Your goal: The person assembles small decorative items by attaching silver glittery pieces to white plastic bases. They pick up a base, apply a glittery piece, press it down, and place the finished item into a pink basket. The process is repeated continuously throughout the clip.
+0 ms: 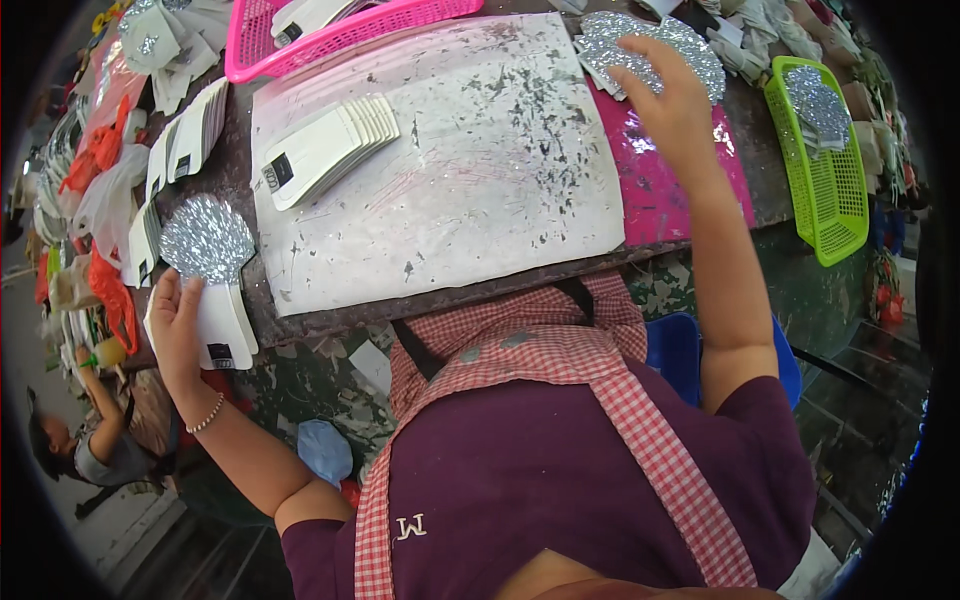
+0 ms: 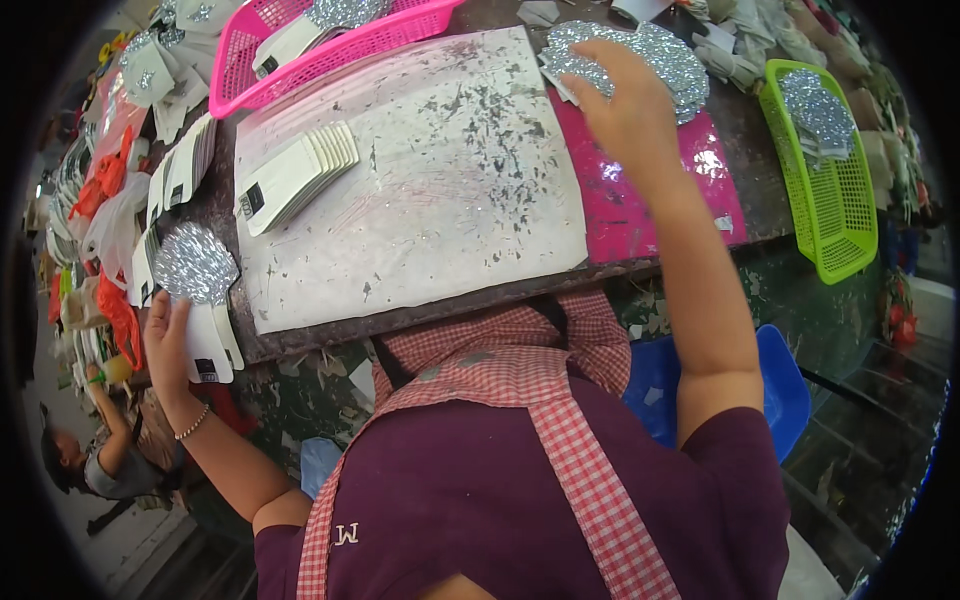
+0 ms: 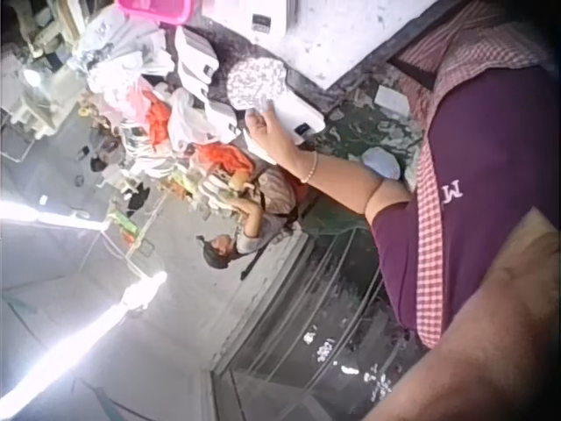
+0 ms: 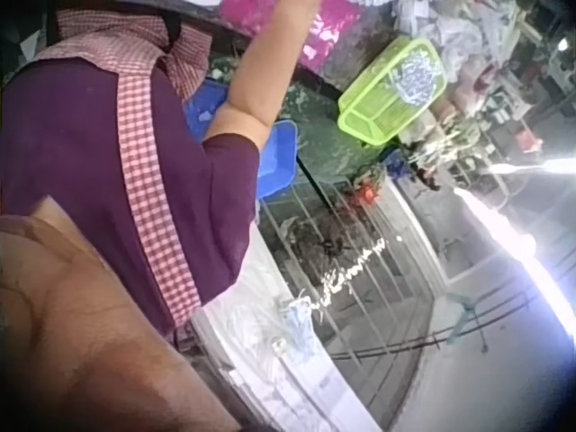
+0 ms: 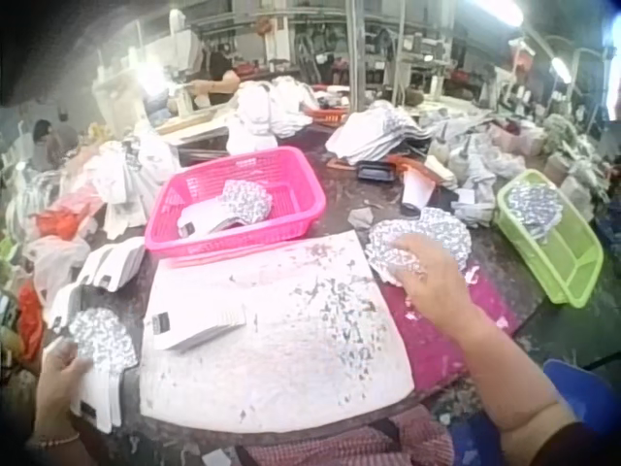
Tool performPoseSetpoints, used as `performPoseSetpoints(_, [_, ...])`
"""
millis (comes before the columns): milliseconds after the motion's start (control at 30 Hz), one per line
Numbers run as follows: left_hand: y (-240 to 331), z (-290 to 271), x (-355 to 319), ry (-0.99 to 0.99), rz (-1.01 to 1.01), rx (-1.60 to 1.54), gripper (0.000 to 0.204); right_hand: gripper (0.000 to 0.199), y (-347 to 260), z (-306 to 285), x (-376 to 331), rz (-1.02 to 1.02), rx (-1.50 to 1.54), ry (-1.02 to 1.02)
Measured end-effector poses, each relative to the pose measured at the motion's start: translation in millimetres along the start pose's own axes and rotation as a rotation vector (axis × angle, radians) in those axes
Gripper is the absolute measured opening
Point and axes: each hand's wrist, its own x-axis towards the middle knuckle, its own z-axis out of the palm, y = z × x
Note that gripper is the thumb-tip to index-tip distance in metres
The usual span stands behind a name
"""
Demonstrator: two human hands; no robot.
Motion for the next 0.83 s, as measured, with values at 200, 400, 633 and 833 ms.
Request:
performPoseSetpoints(200, [-15,48,-5,0.297,0.267,0.662,0.055,0.094,85,14,30,-0.101,-0.410,-0.237])
performPoseSetpoints(400, [73,154,-46,0.161,0.459,0.240,0.046,0.087,55,1,17,-0.177,-0.534,-0.138])
performPoseSetpoints(633, [135,232,-68,-0.318,0.602,0.017,0.032,0.069,63,1,-11,-0.085,-0.279,0.160])
performPoseSetpoints(833, [156,273,-64,-0.495,0.639,-0.159,0.029,0.060,36,2,-38,0.103,0.077,0.171])
